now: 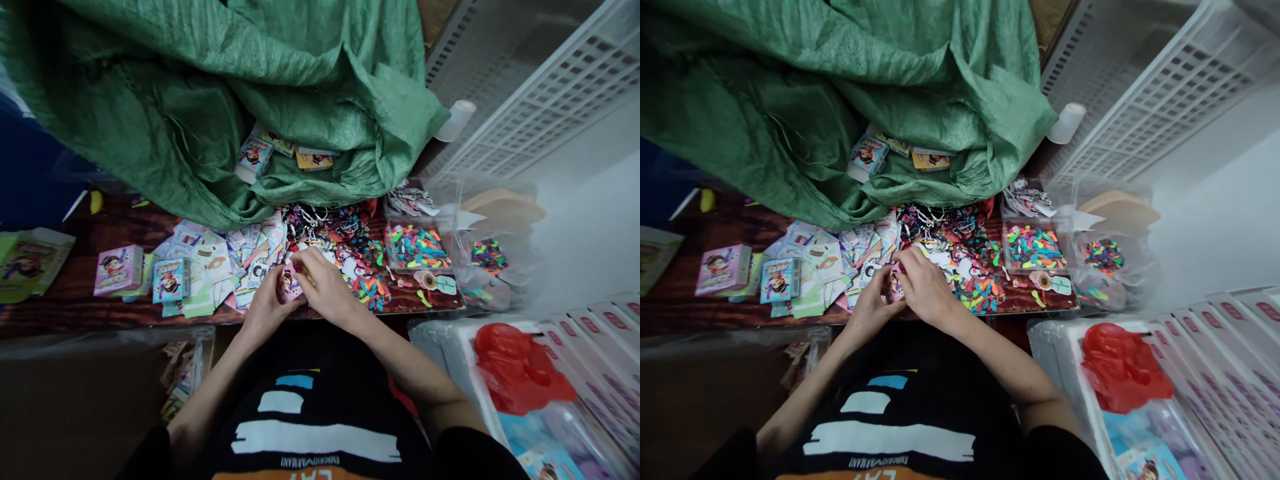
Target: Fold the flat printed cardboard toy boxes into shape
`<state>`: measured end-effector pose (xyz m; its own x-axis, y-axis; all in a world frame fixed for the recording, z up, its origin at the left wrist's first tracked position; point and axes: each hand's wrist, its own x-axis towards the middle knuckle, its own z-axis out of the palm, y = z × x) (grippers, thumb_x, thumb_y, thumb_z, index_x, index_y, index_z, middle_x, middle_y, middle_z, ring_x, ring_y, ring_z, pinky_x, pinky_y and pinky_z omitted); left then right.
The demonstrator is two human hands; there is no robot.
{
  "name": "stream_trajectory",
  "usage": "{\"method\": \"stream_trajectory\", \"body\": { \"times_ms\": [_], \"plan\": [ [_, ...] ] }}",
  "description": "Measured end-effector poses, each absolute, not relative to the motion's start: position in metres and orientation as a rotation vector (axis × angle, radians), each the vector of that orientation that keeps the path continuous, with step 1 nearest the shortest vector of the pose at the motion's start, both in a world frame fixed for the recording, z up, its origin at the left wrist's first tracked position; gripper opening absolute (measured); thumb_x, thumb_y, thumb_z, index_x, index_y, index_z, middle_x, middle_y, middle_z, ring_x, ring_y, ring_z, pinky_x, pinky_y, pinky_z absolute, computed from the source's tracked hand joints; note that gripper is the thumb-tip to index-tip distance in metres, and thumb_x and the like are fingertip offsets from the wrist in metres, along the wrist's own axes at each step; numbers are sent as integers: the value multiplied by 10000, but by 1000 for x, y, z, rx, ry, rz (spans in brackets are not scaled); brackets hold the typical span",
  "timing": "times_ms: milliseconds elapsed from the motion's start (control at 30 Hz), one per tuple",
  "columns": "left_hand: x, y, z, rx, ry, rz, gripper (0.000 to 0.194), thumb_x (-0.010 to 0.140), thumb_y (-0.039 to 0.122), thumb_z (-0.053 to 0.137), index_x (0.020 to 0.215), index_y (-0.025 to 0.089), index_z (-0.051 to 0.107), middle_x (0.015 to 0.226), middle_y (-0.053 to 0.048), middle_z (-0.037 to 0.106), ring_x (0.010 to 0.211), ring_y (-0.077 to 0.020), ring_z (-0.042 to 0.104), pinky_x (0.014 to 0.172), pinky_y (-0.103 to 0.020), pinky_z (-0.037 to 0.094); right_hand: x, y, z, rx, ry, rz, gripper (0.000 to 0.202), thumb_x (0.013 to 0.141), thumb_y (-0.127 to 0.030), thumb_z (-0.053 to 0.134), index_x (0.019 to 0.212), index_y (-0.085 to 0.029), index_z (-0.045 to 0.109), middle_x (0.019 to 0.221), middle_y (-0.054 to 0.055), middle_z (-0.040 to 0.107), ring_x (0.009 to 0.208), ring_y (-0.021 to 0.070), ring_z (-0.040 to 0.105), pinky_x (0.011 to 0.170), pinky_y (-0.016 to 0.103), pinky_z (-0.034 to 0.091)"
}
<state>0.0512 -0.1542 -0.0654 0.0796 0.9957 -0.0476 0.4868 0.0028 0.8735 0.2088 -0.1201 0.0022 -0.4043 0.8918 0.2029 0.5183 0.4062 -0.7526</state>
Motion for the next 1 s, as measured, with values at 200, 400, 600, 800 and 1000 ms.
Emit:
{"method": "stream_trajectory", "body": {
  "times_ms": [200,400,600,800,1000],
  "plan": [
    [50,-152,-72,1445,1407,944,699,715,317,792,1318,220,451,1341,-108,571,1236,-281,568,1046,-433,467,231,-141,2,-1108,-1909,531,217,960,-148,487,1113,-249,603,1141,101,612,1114,240,583,970,445,480],
    [49,-154,-80,1401,1130,1080,637,756,268,773,1314,244,468,1536,-142,419,1449,-301,383,1165,-474,357,239,-160,-2,-1109,-1852,420,231,907,-108,553,1067,-250,642,1122,93,635,1045,253,610,895,454,504],
    [50,-160,-80,1328,999,1107,617,762,302,797,1295,260,490,1586,-140,356,1476,-297,347,1176,-456,350,233,-168,-6,-996,-1881,388,292,877,-41,534,1076,-227,640,1110,111,649,1022,250,628,847,434,525],
    [51,-158,-74,1270,1089,1100,679,737,312,809,1315,234,461,1501,-148,451,1358,-290,494,1090,-432,450,231,-171,-20,-1037,-1917,424,223,910,-89,526,1057,-221,630,1007,99,645,926,228,640,779,397,553],
    [62,-150,-72,1466,1383,990,736,687,314,813,1316,184,454,1248,-140,620,1138,-311,625,1003,-493,495,218,-163,-35,-1093,-1759,442,135,895,-218,639,1014,-214,574,998,95,654,904,221,662,737,351,562]
  ]
}}
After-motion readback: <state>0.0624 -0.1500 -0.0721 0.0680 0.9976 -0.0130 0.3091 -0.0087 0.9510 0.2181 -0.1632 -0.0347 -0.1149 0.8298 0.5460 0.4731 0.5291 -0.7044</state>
